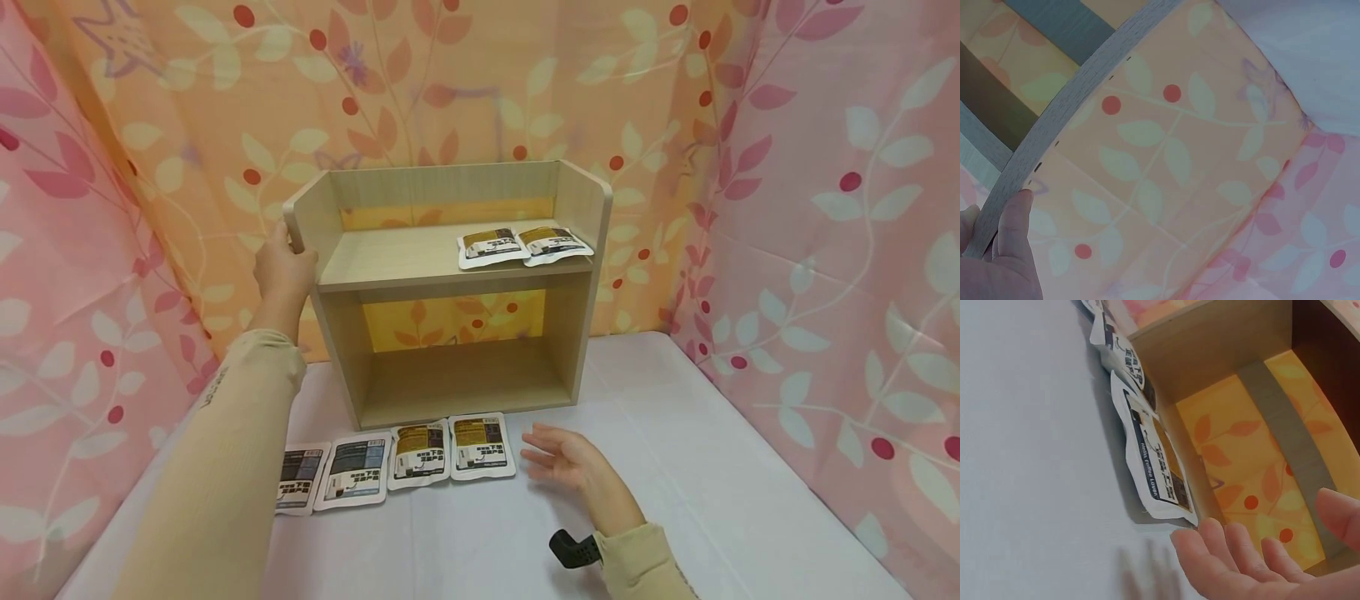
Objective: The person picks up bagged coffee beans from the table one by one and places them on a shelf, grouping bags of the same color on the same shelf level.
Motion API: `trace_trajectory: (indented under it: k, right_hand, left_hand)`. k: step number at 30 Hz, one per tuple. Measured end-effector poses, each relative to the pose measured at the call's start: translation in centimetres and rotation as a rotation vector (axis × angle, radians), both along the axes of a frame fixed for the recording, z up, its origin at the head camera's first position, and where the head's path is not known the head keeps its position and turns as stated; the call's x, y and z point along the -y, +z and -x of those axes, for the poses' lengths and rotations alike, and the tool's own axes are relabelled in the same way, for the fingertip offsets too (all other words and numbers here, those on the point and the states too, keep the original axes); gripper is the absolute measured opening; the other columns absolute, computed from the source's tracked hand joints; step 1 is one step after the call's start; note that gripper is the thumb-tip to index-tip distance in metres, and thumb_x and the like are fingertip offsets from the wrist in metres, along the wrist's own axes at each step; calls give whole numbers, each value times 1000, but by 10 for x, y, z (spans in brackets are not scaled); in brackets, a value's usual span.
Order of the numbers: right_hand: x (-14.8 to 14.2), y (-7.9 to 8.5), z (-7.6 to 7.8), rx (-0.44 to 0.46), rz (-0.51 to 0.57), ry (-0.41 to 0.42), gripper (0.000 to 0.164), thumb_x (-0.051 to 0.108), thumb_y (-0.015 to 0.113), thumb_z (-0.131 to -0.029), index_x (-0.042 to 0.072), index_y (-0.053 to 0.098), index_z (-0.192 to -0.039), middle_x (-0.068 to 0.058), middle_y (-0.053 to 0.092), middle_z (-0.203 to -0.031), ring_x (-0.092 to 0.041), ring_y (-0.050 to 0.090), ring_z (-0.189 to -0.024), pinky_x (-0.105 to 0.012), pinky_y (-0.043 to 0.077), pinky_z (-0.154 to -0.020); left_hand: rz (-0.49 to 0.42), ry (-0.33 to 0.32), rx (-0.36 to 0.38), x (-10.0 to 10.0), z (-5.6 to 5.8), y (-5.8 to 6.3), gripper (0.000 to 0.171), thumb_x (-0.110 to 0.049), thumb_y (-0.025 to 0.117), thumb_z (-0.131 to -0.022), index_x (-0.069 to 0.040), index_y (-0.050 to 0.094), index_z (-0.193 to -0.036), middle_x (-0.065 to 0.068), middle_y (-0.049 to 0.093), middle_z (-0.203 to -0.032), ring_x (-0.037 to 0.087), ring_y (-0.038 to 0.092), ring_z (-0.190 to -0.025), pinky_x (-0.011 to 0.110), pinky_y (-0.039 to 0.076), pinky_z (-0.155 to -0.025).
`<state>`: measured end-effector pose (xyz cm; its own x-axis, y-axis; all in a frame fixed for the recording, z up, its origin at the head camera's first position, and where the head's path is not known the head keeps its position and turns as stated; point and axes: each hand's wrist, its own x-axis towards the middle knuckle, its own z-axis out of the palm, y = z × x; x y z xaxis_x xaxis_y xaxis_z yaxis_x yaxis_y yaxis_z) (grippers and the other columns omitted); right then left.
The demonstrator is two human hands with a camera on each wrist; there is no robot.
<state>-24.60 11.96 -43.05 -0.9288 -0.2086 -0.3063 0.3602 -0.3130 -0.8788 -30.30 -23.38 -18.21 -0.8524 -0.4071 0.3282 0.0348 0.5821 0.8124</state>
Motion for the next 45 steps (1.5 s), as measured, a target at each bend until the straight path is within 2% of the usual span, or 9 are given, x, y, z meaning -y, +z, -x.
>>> trace_trajectory:
  k: [5,13,21,28,31,35,40,45]
  right_hand:
    - [1,-6,-2,25,-64,19,52,8,40,-100,-12,22,-145,-31,34,-146,-48,38,-132,-64,34,-100]
    - [5,-10,-7,62,-132,10,51,7,48,-96,-13,30,-140,-38,38,-141,-50,52,-117,-66,38,-95]
    - [12,-14,-8,111,-85,-34,45,1,48,-97,-18,34,-134,-42,43,-132,-50,59,-105,-63,39,-95]
    - [18,-17,-8,127,-36,-50,39,-5,49,-94,-22,38,-127,-36,55,-113,-36,64,-87,-58,39,-98]
    - [19,-18,-7,115,-32,-39,34,-6,49,-94,-22,41,-123,-28,59,-102,-30,64,-81,-52,46,-94]
    - [23,-19,-3,116,1,-38,26,-8,50,-93,-19,44,-116,-21,58,-93,-25,63,-77,-38,55,-81]
    - [30,-19,4,152,67,-29,17,-9,48,-94,-16,47,-110,-16,58,-87,-18,59,-71,-25,52,-68]
    - [37,-19,9,195,108,-4,21,-9,45,-95,-18,48,-114,-13,60,-80,-12,56,-64,-19,48,-62]
  left_hand:
    - [5,1,2,0,0,1,52,-7,45,-93,-9,40,-145,21,50,-140,38,45,-128,51,36,-105]
    - [9,1,-2,-1,0,2,50,-7,47,-94,-9,41,-144,21,51,-139,38,46,-128,51,36,-104]
    - [7,0,0,-1,-1,2,49,-7,47,-95,-8,41,-144,21,51,-139,38,46,-128,50,37,-104]
    - [-3,1,4,-2,-2,1,48,-8,47,-95,-8,42,-143,20,51,-140,38,45,-129,50,36,-105]
    - [-1,0,0,-2,-2,1,49,-8,47,-95,-9,41,-144,20,50,-140,38,45,-129,50,35,-105]
    - [-1,-1,-5,-2,-2,0,50,-7,48,-96,-10,41,-145,19,50,-141,37,45,-130,50,35,-105]
    - [-6,-3,-6,-2,0,0,53,-7,48,-96,-13,39,-148,18,48,-142,36,44,-131,50,34,-106]
    - [-3,0,-4,-2,-1,1,52,-8,48,-95,-12,40,-146,18,49,-142,37,43,-131,50,34,-106]
